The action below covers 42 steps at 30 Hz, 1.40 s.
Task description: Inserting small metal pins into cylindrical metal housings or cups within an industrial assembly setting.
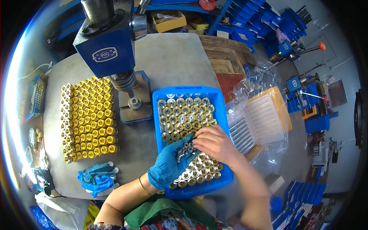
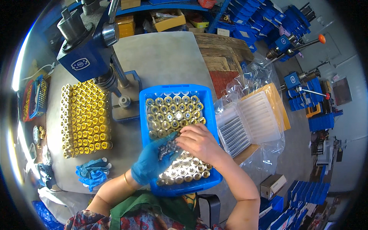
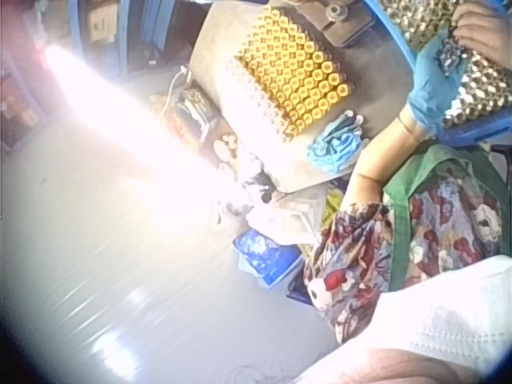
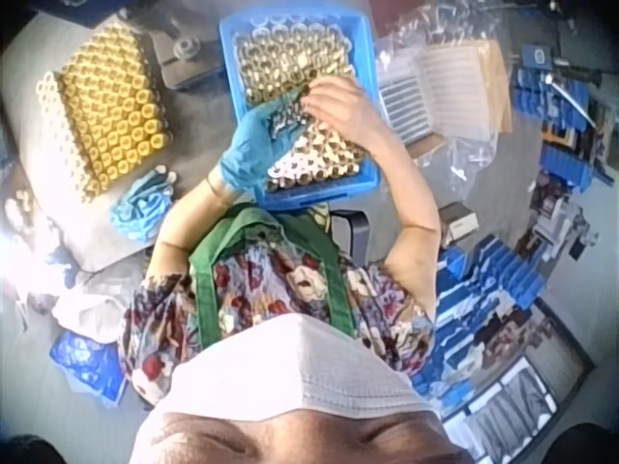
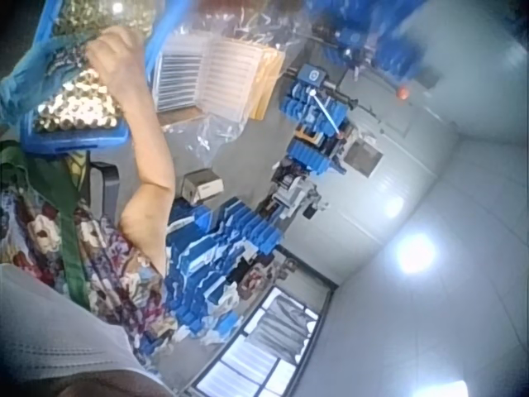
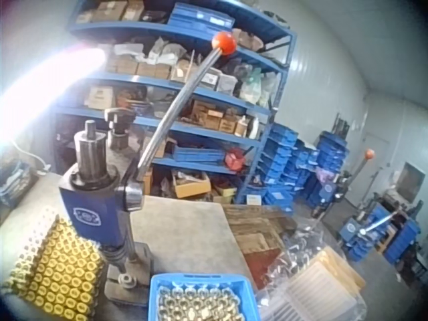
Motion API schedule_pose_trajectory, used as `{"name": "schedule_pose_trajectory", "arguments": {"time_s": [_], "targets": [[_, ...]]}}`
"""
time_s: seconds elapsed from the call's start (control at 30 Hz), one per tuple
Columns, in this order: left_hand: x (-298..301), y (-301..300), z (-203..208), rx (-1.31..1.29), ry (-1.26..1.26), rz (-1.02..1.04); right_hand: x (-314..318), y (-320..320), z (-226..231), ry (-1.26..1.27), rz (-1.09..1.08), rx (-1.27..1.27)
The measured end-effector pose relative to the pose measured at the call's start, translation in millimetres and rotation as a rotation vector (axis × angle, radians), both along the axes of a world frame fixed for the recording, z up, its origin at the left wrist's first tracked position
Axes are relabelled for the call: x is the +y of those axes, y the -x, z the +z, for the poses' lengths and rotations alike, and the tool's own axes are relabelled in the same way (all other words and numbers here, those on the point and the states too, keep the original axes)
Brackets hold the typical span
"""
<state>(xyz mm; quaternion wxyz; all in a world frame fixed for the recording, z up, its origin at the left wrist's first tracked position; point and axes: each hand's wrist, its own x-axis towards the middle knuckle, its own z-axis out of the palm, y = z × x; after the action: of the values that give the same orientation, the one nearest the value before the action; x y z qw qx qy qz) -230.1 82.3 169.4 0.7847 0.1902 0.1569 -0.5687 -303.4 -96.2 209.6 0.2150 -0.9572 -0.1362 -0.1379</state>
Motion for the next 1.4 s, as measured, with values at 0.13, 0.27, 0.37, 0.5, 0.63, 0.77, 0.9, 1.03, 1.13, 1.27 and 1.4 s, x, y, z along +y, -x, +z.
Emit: {"name": "schedule_pose_trajectory", "arguments": {"time_s": [0.13,0.27,0.37,0.5,0.63,0.77,0.9,1.03,1.13,1.27,1.4], "targets": [[1,0,-2,-0.017,0.050,0.006,3,-2,6,0.083,0.040,-0.019],[3,5,-15,0.081,0.037,-0.033,6,-1,6,0.102,0.053,0.041],[2,7,-16,0.091,0.119,-0.015,-2,-3,-12,0.006,-0.039,0.017],[-2,6,-3,-0.037,-0.043,0.045,-20,-15,-33,0.175,-0.211,-0.032],[-2,3,3,-0.013,-0.011,0.037,-28,-14,-45,0.344,-0.200,-0.037],[-2,3,5,0.022,-0.036,0.042,-11,-5,-18,0.084,-0.202,-0.033],[0,5,0,-0.030,-0.027,0.010,3,4,5,-0.094,0.012,0.091],[-3,7,0,-0.002,0.016,-0.022,3,10,10,-0.069,-0.019,0.145],[-3,8,3,-0.065,0.022,-0.026,5,13,12,-0.093,-0.051,0.162],[0,13,2,-0.734,-0.155,-0.092,2,12,12,-0.074,0.001,0.180],[2,12,2,-0.569,-0.110,-0.097,1,10,19,-0.053,0.043,0.209]]}}
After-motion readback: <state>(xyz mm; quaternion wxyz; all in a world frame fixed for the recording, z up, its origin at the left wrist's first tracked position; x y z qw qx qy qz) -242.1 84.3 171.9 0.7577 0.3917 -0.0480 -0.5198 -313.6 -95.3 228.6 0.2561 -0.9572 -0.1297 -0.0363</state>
